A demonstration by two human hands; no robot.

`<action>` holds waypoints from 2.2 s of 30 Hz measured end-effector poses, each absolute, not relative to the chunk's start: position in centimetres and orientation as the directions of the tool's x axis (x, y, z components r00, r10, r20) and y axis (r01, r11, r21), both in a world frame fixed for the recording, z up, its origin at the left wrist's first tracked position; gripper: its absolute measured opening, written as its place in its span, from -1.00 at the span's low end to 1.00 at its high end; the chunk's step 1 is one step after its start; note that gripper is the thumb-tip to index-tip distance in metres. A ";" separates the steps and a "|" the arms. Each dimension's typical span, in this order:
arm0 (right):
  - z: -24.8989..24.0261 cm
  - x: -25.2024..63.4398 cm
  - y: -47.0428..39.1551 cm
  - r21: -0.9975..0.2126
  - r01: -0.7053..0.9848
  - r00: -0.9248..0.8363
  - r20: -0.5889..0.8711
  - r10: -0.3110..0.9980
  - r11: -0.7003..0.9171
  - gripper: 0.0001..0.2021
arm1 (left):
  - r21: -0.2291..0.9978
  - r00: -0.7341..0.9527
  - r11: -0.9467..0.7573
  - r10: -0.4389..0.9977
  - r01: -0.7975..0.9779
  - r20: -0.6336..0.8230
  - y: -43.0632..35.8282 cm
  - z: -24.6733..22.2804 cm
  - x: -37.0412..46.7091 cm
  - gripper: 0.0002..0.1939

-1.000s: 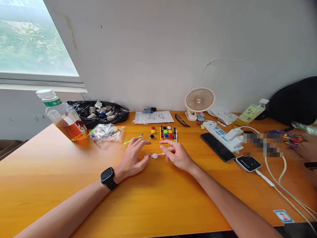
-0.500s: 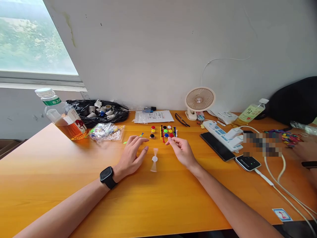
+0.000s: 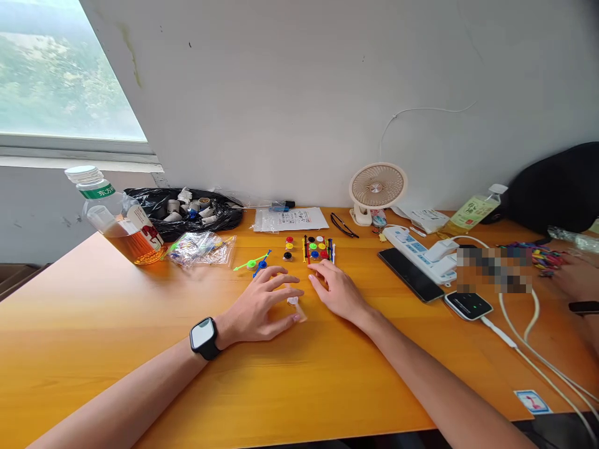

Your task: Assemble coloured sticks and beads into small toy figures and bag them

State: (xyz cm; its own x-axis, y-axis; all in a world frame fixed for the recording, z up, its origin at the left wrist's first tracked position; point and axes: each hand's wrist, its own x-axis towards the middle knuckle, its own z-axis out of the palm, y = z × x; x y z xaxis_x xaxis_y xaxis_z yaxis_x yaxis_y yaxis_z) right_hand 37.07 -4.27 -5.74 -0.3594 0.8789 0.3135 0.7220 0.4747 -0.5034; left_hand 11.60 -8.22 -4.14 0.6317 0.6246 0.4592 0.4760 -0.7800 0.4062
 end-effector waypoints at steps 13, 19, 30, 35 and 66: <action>-5.6 37.0 -4.5 -0.400 0.774 -0.415 0.264 0.870 0.491 -0.68 | 0.429 0.592 -0.760 0.649 0.487 0.478 -8.1 -4.0 11.4 -0.56; -5.6 36.9 -4.9 -0.365 0.798 -0.401 0.273 0.875 0.480 -0.70 | 0.426 0.581 -0.752 0.659 0.504 0.477 -8.1 -3.8 11.5 -0.62; -5.5 36.9 -4.7 -0.379 0.803 -0.382 0.263 0.886 0.459 -0.69 | 0.449 0.473 -0.687 0.722 0.571 0.504 -6.6 -4.1 10.1 -0.63; -5.4 36.9 -4.8 -0.398 0.794 -0.373 0.279 0.885 0.461 -0.74 | 0.371 0.669 -0.793 0.608 0.483 0.428 -7.6 -4.6 11.3 -0.72; -6.1 36.3 -3.9 -0.550 0.567 -0.322 0.538 0.779 0.614 -0.67 | 0.266 0.394 -0.527 0.817 0.807 0.421 -4.6 -6.4 8.6 -0.70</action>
State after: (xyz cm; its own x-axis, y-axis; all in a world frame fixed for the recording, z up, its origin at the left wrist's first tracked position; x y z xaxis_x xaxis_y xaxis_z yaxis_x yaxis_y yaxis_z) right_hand 36.30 -3.93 -6.12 -0.3216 0.7792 0.5381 0.5667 0.6136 -0.5499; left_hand 8.55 -4.56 -6.40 0.3943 0.8167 0.4212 0.8070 -0.5270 0.2664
